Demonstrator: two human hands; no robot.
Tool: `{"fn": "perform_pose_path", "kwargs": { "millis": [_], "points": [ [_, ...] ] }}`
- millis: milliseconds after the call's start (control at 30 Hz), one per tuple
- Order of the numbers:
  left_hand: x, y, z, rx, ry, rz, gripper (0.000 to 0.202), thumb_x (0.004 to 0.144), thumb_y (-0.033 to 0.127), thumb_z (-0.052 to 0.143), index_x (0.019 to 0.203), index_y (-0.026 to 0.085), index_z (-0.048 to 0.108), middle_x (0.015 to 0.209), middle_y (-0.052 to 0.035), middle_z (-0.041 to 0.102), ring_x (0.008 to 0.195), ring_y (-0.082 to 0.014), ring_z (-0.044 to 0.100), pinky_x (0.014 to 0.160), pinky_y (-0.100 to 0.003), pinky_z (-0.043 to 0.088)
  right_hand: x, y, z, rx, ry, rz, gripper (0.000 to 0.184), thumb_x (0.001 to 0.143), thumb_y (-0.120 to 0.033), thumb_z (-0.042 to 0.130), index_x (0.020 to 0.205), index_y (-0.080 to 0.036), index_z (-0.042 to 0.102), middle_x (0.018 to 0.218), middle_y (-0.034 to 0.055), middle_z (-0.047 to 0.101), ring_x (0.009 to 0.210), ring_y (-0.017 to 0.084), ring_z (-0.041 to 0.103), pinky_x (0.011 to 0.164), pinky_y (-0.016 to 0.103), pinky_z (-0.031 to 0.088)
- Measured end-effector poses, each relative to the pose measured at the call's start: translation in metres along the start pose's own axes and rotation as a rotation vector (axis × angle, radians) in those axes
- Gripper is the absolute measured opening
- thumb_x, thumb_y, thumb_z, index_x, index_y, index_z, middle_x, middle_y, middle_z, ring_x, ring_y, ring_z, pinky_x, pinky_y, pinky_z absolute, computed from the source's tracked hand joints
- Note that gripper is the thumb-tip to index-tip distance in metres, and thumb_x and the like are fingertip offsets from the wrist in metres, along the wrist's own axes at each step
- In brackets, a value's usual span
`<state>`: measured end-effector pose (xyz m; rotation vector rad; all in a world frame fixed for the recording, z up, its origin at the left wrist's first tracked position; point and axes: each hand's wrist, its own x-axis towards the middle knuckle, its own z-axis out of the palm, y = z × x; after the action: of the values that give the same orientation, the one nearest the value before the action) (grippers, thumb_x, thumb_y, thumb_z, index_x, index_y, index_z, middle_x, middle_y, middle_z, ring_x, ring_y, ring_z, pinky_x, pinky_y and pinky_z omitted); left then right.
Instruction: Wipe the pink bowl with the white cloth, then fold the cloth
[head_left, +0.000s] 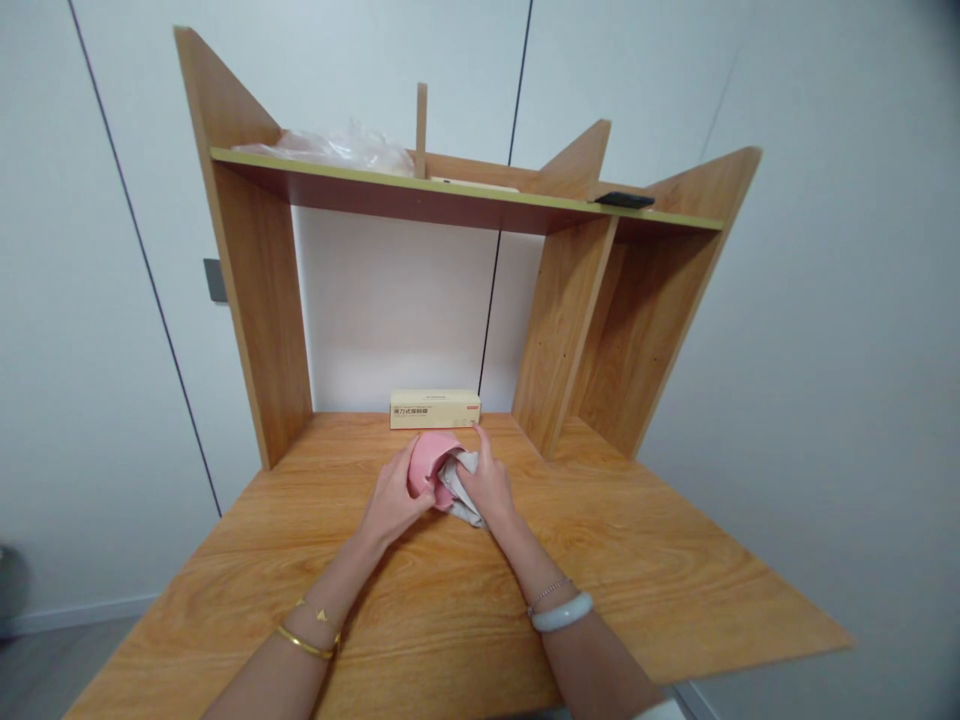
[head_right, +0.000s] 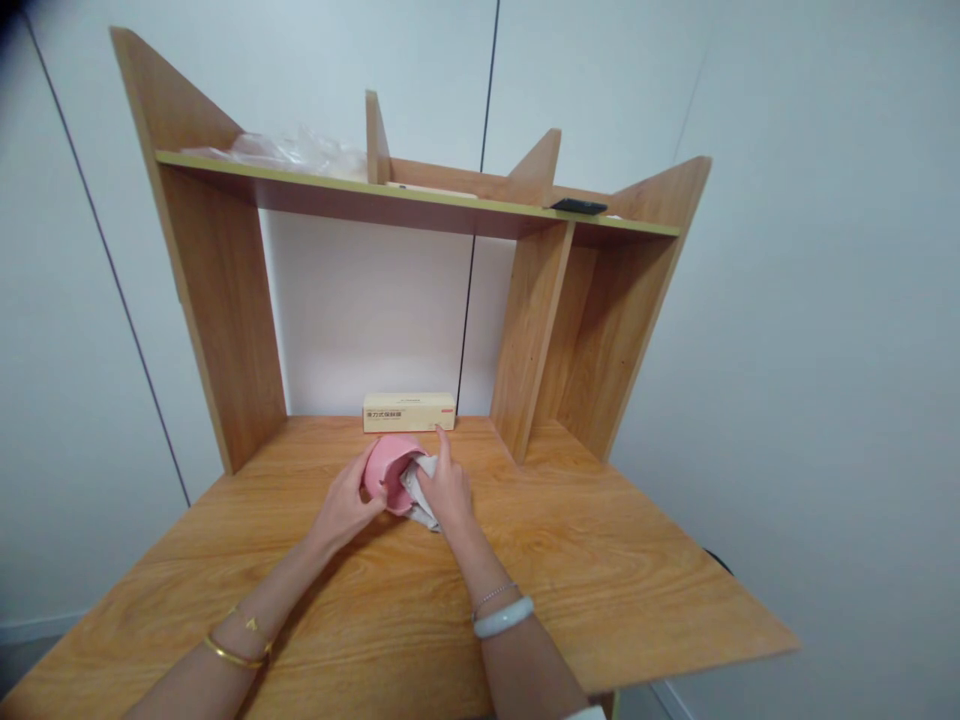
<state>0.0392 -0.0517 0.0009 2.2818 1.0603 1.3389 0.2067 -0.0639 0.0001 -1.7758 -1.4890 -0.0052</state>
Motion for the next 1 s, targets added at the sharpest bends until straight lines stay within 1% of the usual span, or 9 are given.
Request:
{"fn": "perform_pose_path", "kwargs": {
  "millis": [100,200,333,400,467,600,733,833,1000],
  "points": [
    [0.0,0.0,-0.002,0.034,-0.017,0.041,0.068,0.07,0.026,0.053,0.134,0.017,0.032,0.118,-0.0106,0.054,0.106,-0.0247,0.051,0.095,-0.039,0.037,-0.001,0.002,0.0,0.013,-0.008,-0.053,0.064,0.075,-0.027,0.053,0.133,-0.018,0.031,0.072,0.0042,0.064,0.068,0.021,0.06,0.06,0.024,0.038],
    [0.0,0.0,-0.001,-0.003,-0.006,0.054,0.066,0.075,0.03,0.051,0.136,0.019,0.027,0.123,-0.0116,0.05,0.109,-0.0251,0.049,0.095,-0.041,0.036,0.0,0.006,0.004,0.15,-0.001,-0.065,0.06,0.077,-0.024,0.047,0.134,-0.017,0.03,0.074,0.0036,0.064,0.066,0.019,0.059,0.06,0.025,0.04],
    [0.001,0.0,0.007,-0.136,0.057,-0.075,0.069,0.08,0.038,0.049,0.138,0.019,0.016,0.128,-0.0134,0.044,0.115,-0.0256,0.045,0.094,-0.042,0.036,0.004,0.011,0.011,0.402,0.087,-0.069,0.055,0.076,-0.02,0.043,0.131,-0.02,0.033,0.102,0.0072,0.062,0.088,0.018,0.059,0.073,0.028,0.045],
    [0.0,0.0,0.012,-0.225,0.025,-0.121,0.075,0.079,0.039,0.053,0.138,0.017,0.013,0.128,-0.0142,0.045,0.114,-0.0255,0.046,0.093,-0.04,0.038,0.005,0.012,0.014,0.506,0.109,-0.078,0.053,0.076,-0.02,0.042,0.129,-0.02,0.034,0.114,0.0075,0.057,0.1,0.017,0.056,0.08,0.028,0.044],
    [-0.002,0.002,0.015,-0.321,-0.031,-0.122,0.076,0.078,0.038,0.054,0.138,0.015,0.013,0.128,-0.0142,0.045,0.112,-0.0237,0.048,0.091,-0.036,0.041,0.005,0.011,0.016,0.557,0.087,-0.088,0.053,0.076,-0.02,0.041,0.129,-0.02,0.034,0.116,0.0074,0.057,0.102,0.017,0.055,0.082,0.028,0.044],
    [-0.002,0.007,0.012,-0.299,-0.001,-0.176,0.071,0.075,0.032,0.054,0.136,0.014,0.022,0.122,-0.0121,0.052,0.105,-0.0222,0.053,0.086,-0.033,0.045,0.004,0.007,0.012,0.422,0.02,-0.062,0.057,0.077,-0.024,0.045,0.132,-0.017,0.03,0.102,0.0086,0.063,0.087,0.019,0.06,0.073,0.028,0.045],
    [-0.001,0.014,0.0,0.037,-0.039,-0.244,0.068,0.072,0.033,0.056,0.133,0.018,0.033,0.113,-0.0106,0.059,0.098,-0.0263,0.058,0.083,-0.037,0.045,0.001,0.002,0.004,0.067,0.011,-0.019,0.065,0.076,-0.032,0.051,0.134,-0.015,0.029,0.081,0.0091,0.066,0.072,0.023,0.061,0.062,0.028,0.042],
    [-0.002,0.017,-0.006,0.232,-0.101,-0.227,0.064,0.072,0.037,0.055,0.131,0.018,0.039,0.103,-0.0109,0.064,0.091,-0.0286,0.06,0.081,-0.039,0.044,-0.001,0.001,0.0,-0.091,0.001,-0.068,0.068,0.077,-0.036,0.051,0.137,-0.016,0.026,0.072,0.0073,0.064,0.067,0.023,0.06,0.058,0.027,0.038],
    [-0.002,0.015,-0.005,0.263,-0.089,-0.183,0.065,0.074,0.042,0.053,0.132,0.018,0.038,0.103,-0.0117,0.064,0.089,-0.0296,0.06,0.081,-0.041,0.043,-0.001,0.005,0.002,0.018,-0.016,-0.122,0.069,0.078,-0.031,0.048,0.139,-0.018,0.02,0.063,0.0013,0.06,0.056,0.018,0.055,0.054,0.024,0.036]
  ]
}}
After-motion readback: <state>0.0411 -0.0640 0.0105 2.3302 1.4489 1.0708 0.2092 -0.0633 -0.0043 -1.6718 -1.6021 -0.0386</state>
